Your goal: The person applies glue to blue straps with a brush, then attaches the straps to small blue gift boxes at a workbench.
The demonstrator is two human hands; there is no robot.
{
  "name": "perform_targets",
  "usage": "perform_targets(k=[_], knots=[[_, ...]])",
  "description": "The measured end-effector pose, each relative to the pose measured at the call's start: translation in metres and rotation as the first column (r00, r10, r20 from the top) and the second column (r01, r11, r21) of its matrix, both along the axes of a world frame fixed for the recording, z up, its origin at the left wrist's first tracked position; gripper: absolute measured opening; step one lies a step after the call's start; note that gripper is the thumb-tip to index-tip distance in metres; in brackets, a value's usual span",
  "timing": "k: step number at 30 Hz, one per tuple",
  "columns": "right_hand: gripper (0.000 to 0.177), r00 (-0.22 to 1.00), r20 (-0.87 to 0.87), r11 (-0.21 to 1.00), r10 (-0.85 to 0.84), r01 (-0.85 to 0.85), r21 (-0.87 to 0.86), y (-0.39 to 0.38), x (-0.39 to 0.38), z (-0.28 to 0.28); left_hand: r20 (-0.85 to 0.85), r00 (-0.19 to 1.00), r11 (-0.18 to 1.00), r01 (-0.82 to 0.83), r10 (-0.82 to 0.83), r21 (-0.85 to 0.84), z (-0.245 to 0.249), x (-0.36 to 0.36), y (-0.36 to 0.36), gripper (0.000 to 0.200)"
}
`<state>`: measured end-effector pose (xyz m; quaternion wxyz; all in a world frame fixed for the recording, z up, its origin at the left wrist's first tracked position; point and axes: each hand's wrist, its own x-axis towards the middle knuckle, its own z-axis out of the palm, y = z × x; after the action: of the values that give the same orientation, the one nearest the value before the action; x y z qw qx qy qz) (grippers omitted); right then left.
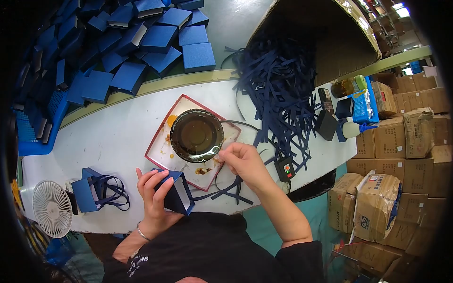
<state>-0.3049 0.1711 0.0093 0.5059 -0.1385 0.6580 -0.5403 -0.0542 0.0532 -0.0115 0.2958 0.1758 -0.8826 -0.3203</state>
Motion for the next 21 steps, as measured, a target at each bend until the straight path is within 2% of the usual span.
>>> perform_targets(k=[5, 8, 11, 15, 19, 20, 21], knots=[[0.019, 1.0, 0.016, 1.0, -0.02, 0.02, -0.004, 0.001, 0.003, -0.003, 0.036, 0.999, 0.999, 0.015, -0.013, -0.05, 0.002, 0.001, -0.002, 0.095], [0.02, 0.998, 0.048, 0.999, -0.041, 0.041, 0.006, 0.003, 0.005, -0.01, -0.013, 1.0, 1.0, -0.01, 0.01, -0.006, 0.001, 0.001, 0.0, 0.085], [0.02, 0.999, 0.001, 0.998, -0.036, 0.036, 0.042, 0.008, 0.006, -0.007, -0.029, 1.0, 1.0, -0.006, 0.006, 0.016, 0.004, 0.001, 0.0, 0.086], [0.014, 0.973, -0.231, 1.0, 0.007, -0.005, 0.01, 0.019, 0.026, 0.02, -0.063, 0.998, 0.999, 0.028, -0.026, 0.036, 0.008, 0.0, -0.002, 0.09], [0.009, 0.967, -0.239, 0.996, 0.083, -0.088, -0.01, 0.02, 0.063, 0.061, -0.093, 0.994, 0.998, 0.058, -0.054, 0.037, 0.011, -0.001, 0.001, 0.093], [0.01, 0.926, -0.352, 0.989, 0.139, -0.147, 0.004, 0.019, 0.07, 0.066, -0.097, 0.994, 0.998, 0.062, -0.06, 0.023, 0.011, -0.001, 0.001, 0.093], [0.011, 0.907, -0.39, 0.987, 0.155, -0.159, 0.022, 0.015, 0.076, 0.074, -0.102, 0.993, 0.998, 0.066, -0.064, 0.009, 0.012, 0.0, 0.002, 0.092]])
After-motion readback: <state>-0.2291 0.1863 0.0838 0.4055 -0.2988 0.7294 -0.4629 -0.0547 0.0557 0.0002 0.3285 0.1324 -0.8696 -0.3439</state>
